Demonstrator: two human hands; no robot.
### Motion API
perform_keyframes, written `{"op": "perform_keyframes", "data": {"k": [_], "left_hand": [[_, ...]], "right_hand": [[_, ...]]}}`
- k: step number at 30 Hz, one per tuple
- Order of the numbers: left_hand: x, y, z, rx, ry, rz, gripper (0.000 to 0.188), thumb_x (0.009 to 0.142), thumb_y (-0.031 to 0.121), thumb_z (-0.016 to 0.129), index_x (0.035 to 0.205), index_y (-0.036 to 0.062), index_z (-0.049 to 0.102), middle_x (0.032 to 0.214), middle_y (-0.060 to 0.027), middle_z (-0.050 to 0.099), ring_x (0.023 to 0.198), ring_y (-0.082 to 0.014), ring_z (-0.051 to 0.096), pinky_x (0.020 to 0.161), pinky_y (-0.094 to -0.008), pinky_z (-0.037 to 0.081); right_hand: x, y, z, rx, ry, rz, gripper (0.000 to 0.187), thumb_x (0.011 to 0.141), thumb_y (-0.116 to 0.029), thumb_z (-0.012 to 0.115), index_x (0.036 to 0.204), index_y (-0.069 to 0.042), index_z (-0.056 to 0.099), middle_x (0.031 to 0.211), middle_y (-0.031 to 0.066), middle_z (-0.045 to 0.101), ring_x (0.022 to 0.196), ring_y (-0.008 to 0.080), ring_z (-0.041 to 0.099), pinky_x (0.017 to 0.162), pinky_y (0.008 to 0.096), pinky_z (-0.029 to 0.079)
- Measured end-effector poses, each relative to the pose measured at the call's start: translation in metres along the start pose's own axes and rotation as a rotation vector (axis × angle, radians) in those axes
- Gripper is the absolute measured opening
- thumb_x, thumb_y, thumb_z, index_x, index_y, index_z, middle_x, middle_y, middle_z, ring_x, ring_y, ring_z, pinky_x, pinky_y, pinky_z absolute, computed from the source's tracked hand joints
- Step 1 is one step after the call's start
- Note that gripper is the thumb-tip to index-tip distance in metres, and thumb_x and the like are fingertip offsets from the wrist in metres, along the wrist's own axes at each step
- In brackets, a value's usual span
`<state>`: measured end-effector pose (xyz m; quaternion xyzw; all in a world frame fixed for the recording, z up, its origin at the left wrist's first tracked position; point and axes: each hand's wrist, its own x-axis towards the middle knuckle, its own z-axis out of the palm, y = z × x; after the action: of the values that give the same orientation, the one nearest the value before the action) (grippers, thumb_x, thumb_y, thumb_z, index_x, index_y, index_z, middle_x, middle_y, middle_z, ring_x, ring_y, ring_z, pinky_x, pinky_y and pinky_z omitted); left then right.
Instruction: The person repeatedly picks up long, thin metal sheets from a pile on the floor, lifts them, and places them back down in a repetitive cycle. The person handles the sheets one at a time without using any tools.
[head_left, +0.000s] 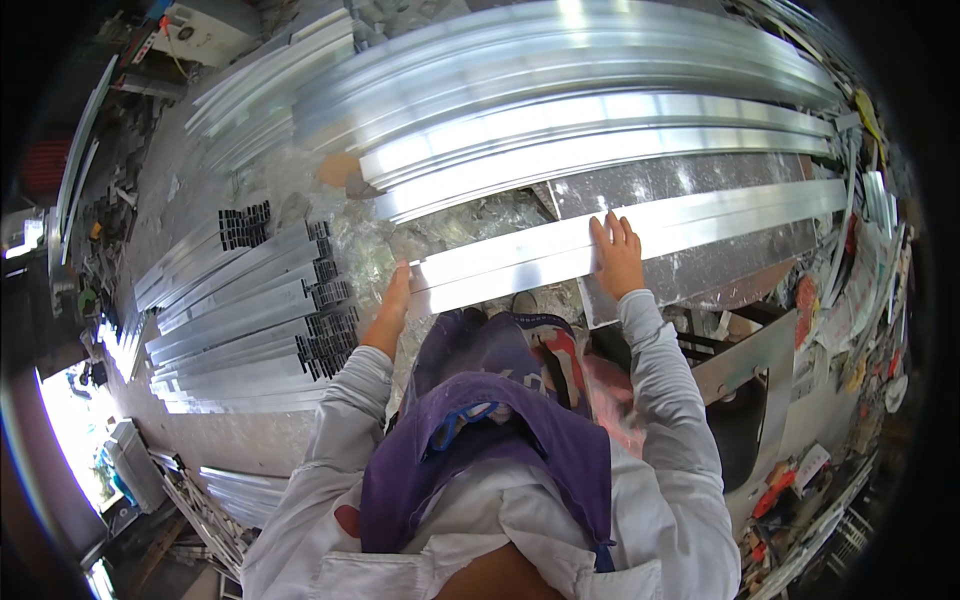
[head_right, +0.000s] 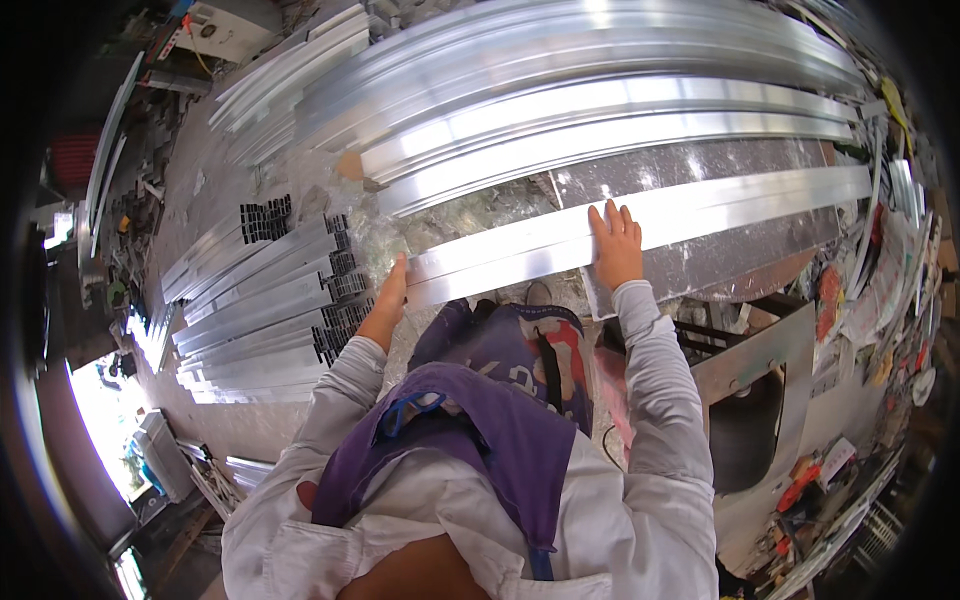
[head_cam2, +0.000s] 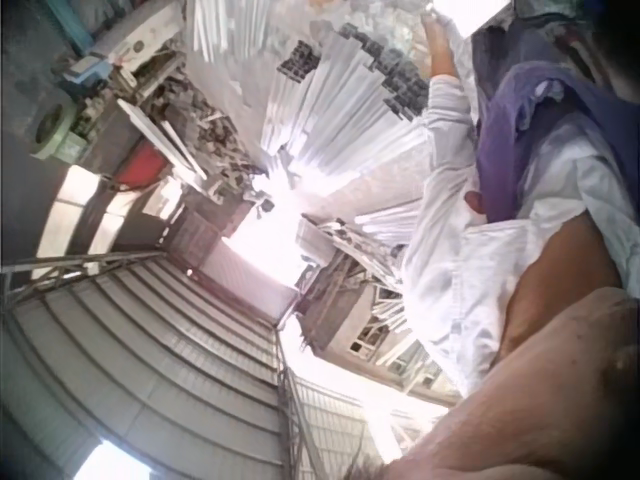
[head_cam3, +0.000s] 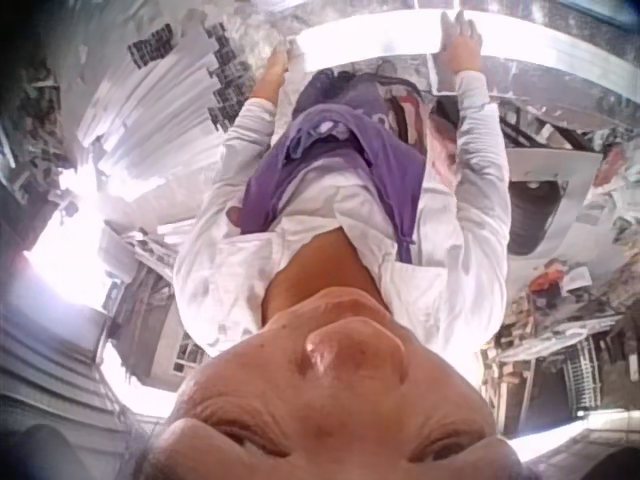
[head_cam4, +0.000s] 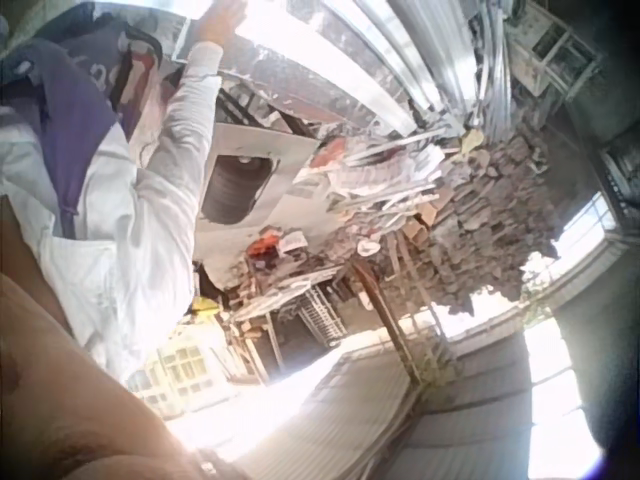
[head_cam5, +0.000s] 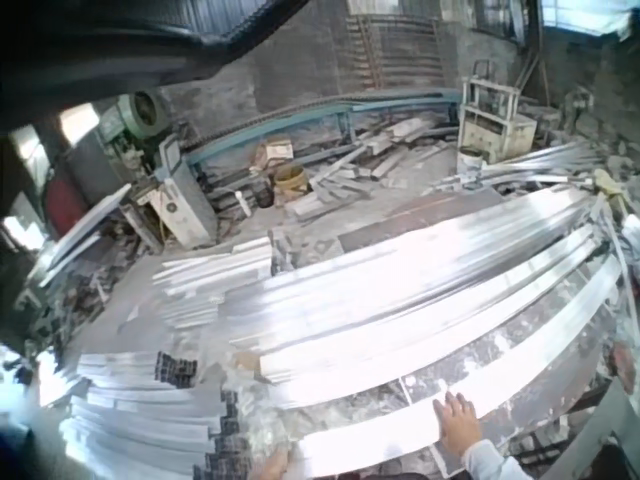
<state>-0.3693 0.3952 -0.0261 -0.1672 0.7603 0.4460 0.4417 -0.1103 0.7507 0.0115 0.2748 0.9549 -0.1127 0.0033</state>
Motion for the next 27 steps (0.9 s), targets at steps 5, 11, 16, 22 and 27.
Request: {"op": "perform_keyframes", "data": {"k": [5, 11, 16, 22, 27], "left_hand": [[0.020, 0.016, -0.004, 0.711, 0.370, 0.541, 0.071, 0.086, 0.049, 0.063, 0.137, 0.0034, 0.046, 0.140, -0.0164, 0.048, 0.131, -0.0337, 0.042, 0.108, -0.0442, 0.034], [0.018, 0.115, 0.027, 1.084, 0.283, 1.157, 0.077, 0.069, 0.028, 0.083, 0.134, 0.0062, 0.047, 0.139, -0.0138, 0.047, 0.129, -0.0326, 0.042, 0.106, -0.0454, 0.035], [0.050, 0.149, 0.057, 1.271, 0.114, 1.015, 0.079, 0.067, 0.022, 0.085, 0.133, 0.0063, 0.046, 0.133, -0.0146, 0.047, 0.124, -0.0317, 0.045, 0.101, -0.0446, 0.039], [0.068, 0.141, 0.068, 1.323, 0.244, 1.148, 0.067, 0.067, 0.019, 0.083, 0.124, 0.0068, 0.050, 0.120, -0.0122, 0.051, 0.114, -0.0295, 0.051, 0.097, -0.0410, 0.041], [0.085, 0.133, 0.063, 1.300, 0.187, 1.201, 0.068, 0.071, 0.016, 0.080, 0.129, 0.0069, 0.046, 0.124, -0.0118, 0.053, 0.115, -0.0298, 0.052, 0.101, -0.0415, 0.039]], "right_hand": [[-0.002, -0.015, -0.017, 0.183, -0.040, 0.054, 0.076, 0.067, -0.008, 0.078, 0.136, -0.015, 0.049, 0.143, 0.0172, 0.043, 0.130, 0.0394, 0.041, 0.106, 0.0477, 0.037], [-0.042, -0.039, 0.005, 0.366, 0.139, 0.169, 0.055, 0.073, -0.011, 0.075, 0.124, -0.007, 0.055, 0.131, 0.0231, 0.050, 0.119, 0.0409, 0.048, 0.099, 0.0477, 0.041], [-0.071, -0.078, -0.009, 0.425, 0.174, 0.269, 0.046, 0.076, -0.006, 0.071, 0.119, -0.005, 0.057, 0.125, 0.0223, 0.053, 0.117, 0.0416, 0.050, 0.100, 0.0464, 0.041], [-0.099, -0.093, -0.010, 0.506, 0.175, 0.465, 0.041, 0.077, -0.007, 0.071, 0.116, -0.003, 0.058, 0.121, 0.0211, 0.054, 0.113, 0.0395, 0.053, 0.097, 0.0419, 0.045], [-0.098, -0.108, -0.003, 0.558, 0.183, 0.515, 0.038, 0.079, -0.007, 0.070, 0.115, -0.002, 0.058, 0.120, 0.0188, 0.054, 0.112, 0.0374, 0.054, 0.096, 0.0402, 0.045]]}}
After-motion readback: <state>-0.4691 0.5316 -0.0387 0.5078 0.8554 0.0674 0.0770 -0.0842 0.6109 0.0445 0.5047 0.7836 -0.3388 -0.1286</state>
